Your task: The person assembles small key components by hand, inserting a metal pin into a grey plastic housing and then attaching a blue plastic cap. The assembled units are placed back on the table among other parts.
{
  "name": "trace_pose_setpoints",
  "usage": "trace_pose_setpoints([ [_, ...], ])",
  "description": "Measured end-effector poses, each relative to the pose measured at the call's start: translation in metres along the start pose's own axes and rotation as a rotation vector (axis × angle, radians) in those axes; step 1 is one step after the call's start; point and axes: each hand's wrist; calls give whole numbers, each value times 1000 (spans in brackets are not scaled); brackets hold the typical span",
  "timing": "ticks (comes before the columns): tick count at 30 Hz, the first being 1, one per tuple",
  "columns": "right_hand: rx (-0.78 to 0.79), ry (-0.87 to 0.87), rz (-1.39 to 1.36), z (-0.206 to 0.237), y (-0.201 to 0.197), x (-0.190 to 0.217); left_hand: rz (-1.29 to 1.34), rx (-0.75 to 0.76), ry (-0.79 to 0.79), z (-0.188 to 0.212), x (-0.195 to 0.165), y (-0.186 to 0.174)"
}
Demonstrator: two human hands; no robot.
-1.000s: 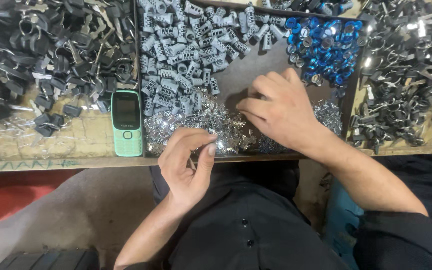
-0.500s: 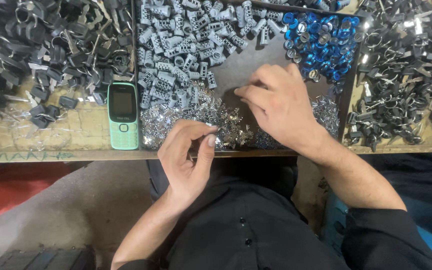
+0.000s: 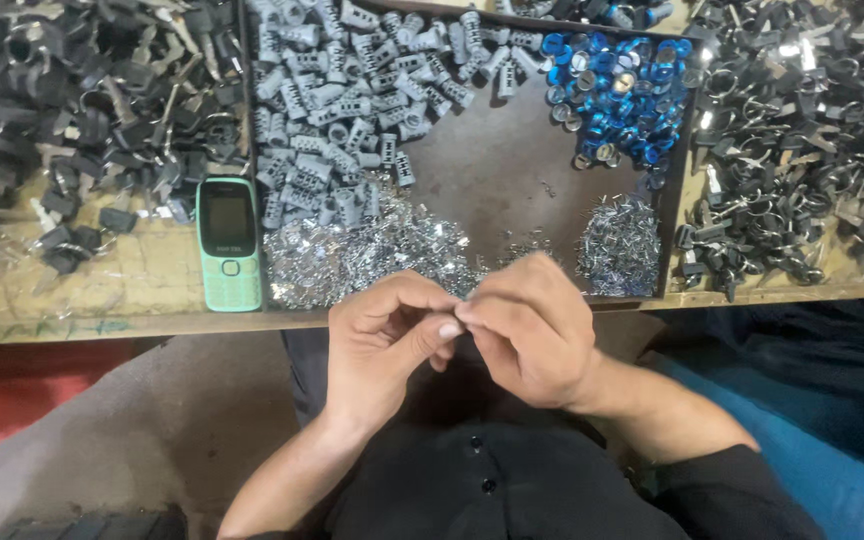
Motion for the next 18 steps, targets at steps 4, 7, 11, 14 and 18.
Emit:
trace_pose_setpoints([
  [4,-57,113,-111,16,-5,6,43,71,-96,-7,10,-1],
  [7,-19,226,-245,27,-21,1,-258,104,-26,-8,12,1],
  [11,-42,242,-322,39,-30,-3,-498,131,87,-11,11,6],
  [14,-69,205,-308,43,-32,-5,-377,197,-27,-13,12,11],
  [18,-105,137,-264,43,-29,-5,-123,221,-339,-16,15,16],
])
Point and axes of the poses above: each hand's wrist, its own z-axis away from the middle knuckle, its own y-axis out of the palm, x = y × z, and after that the axes turned 15 degrees about -y, right-handed
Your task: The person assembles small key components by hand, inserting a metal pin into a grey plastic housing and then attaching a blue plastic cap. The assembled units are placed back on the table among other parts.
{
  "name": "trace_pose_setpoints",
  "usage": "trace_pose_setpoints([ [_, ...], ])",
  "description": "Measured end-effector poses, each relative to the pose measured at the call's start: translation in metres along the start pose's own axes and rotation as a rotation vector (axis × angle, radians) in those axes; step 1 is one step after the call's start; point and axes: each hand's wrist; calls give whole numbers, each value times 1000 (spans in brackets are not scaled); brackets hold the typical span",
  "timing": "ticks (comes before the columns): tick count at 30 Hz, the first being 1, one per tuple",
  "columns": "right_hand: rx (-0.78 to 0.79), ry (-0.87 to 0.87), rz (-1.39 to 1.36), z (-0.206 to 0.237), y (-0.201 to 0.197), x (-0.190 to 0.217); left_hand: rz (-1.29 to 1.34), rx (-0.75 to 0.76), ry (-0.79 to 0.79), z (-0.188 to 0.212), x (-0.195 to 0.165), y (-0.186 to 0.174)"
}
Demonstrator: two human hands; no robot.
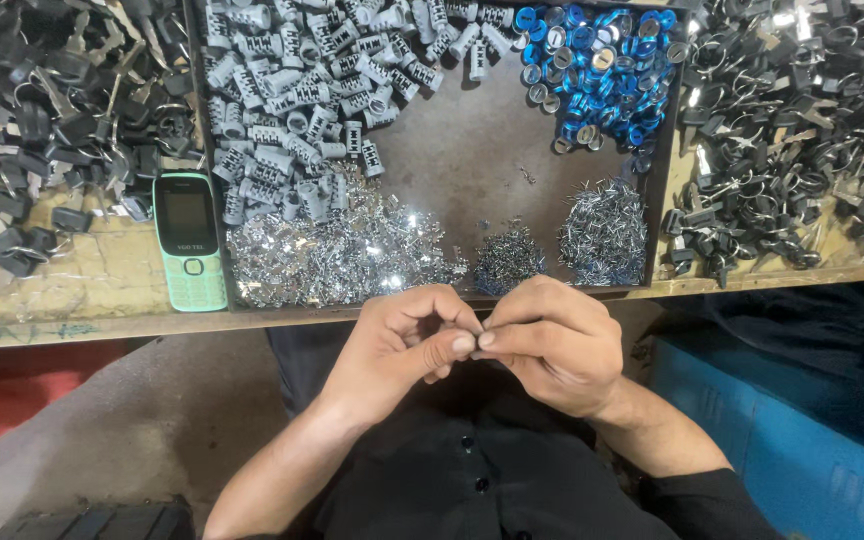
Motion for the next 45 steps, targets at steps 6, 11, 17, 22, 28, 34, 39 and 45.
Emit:
trace_pose_setpoints([
  [6,97,12,220,-4,-10,-17,-515,-333,376,1,-4,9],
  [11,249,230,729,-14,-32,-54,-492,-415,459,2,-14,6],
  [17,322,150,708,-23,-28,-72,-451,-407,469,0,-16,-3],
  [22,320,131,678,-29,-32,-78,-462,-384,489,-1,-17,-9],
  [28,293,214,658,-27,-33,-65,-453,-404,421,-2,-16,-6],
  [34,141,302,514,-32,-27,-60,-318,-330,389,-6,-14,-1],
  [39,71,273,195,-25,-19,-26,-106,-246,338,-10,-7,3],
  [45,-65,265,48,-5,13,-1,221,-137,198,-21,5,15],
])
Point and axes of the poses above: each hand's wrist, its own z-axis away from the middle knuckle, its own y-axis out of the palm, x = y × z, and after that the axes turned 15 degrees about -y, right-handed
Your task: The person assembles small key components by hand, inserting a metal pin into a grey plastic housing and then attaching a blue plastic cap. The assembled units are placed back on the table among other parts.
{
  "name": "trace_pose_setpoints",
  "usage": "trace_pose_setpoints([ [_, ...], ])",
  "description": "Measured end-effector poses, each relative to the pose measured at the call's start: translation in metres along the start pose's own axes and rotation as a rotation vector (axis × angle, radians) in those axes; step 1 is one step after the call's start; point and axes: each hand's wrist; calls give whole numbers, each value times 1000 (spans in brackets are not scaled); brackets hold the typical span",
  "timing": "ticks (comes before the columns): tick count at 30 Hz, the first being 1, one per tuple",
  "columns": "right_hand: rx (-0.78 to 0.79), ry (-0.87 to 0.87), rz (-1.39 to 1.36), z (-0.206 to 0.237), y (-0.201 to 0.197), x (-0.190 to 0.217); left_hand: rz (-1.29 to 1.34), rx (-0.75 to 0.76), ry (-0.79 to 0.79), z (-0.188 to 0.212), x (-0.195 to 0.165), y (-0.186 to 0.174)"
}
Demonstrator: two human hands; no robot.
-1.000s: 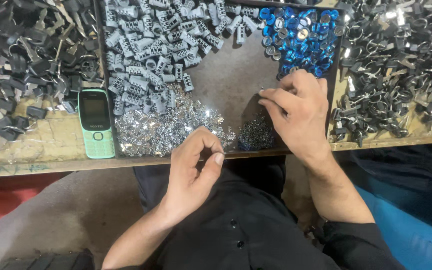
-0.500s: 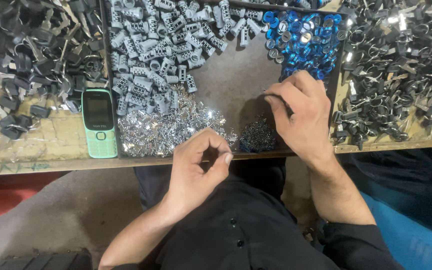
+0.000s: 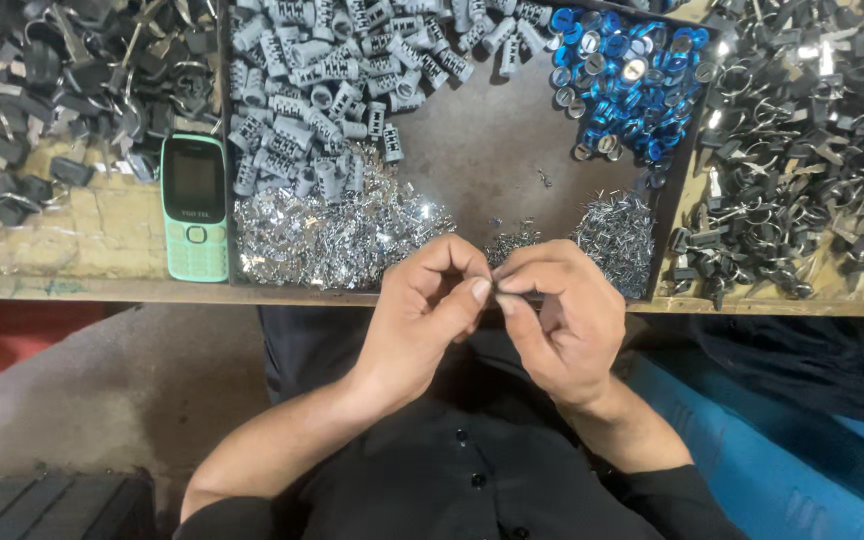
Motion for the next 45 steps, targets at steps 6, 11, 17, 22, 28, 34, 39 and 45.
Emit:
trace_pose_setpoints([
  [6,35,-117,94,-3,-5,-2,-18,-24,-76,7,-3,2],
  [11,89,-168,182,-1,-11,-2,59,48,-58,9,-8,-2],
  [17,-33,192,-363,9,-7,-9,-14,7,-7,9,-3,-3],
  [22,-70,275,-473,12,-8,-13,-47,3,-8,7,-3,-3],
  [28,53,237,-287,0,-18,-17,4,18,-34,2,-3,0],
  [34,195,180,508,-11,-74,-22,66,32,-87,-4,-4,0],
  [39,278,130,781,9,-87,-35,76,36,-115,-10,-3,3],
  [45,64,235,548,24,-107,-41,58,-7,-108,-13,0,10],
])
Point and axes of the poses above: each hand's wrist, its own z-axis away from the middle knuckle, its own y-axis out of the palm, x = y × z, and after that the axes turned 15 degrees about -y, right-handed
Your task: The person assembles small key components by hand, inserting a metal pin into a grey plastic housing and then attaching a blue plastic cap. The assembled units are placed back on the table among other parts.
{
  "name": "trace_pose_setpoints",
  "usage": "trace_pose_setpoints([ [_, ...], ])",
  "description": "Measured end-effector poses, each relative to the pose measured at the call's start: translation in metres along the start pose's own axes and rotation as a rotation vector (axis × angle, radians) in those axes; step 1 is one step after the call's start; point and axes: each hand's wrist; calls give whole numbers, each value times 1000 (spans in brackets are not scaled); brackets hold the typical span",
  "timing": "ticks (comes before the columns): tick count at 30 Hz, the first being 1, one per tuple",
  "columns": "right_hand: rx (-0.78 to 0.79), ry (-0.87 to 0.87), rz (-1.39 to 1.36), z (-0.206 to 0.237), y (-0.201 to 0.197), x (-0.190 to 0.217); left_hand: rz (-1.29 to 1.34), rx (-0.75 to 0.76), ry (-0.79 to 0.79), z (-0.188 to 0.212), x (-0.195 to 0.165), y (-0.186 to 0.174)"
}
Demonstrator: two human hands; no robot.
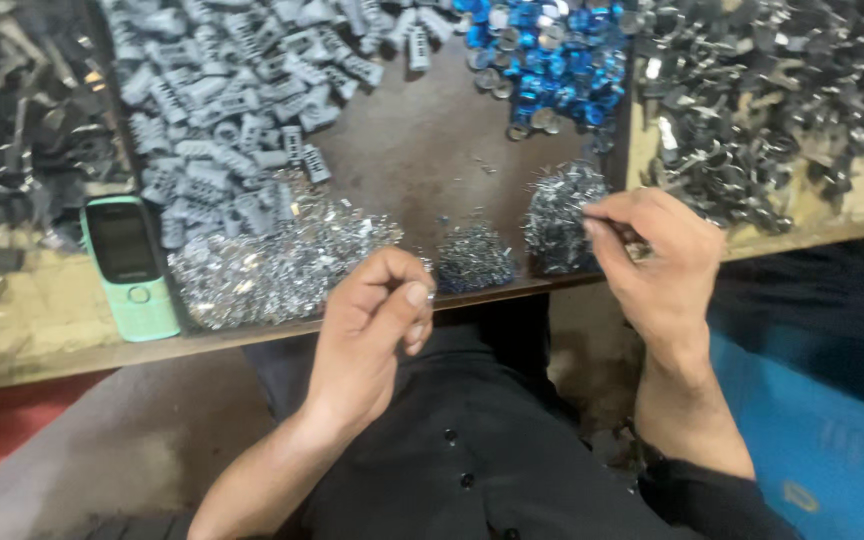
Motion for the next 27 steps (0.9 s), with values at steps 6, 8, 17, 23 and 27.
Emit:
trace_pose_setpoints([
  [6,1,-14,12,-6,-6,-12,2,19,10,0,3,2],
  [8,-13,9,44,-6,-5,-11,-33,25,16,-1,4,1],
  [17,4,-162,-545,14,38,59,-34,9,-60,2,12,13],
  [23,-155,-264,-372,11,65,85,134,54,-28,15,12,13],
  [27,-176,-242,-375,12,72,88,153,57,-39,17,12,9],
])
Point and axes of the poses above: each hand's wrist, its own z-axis away from the middle knuckle, its own y-axis out of the palm, x = y × z, and after that the axes turned 15 degrees about -y, right-handed
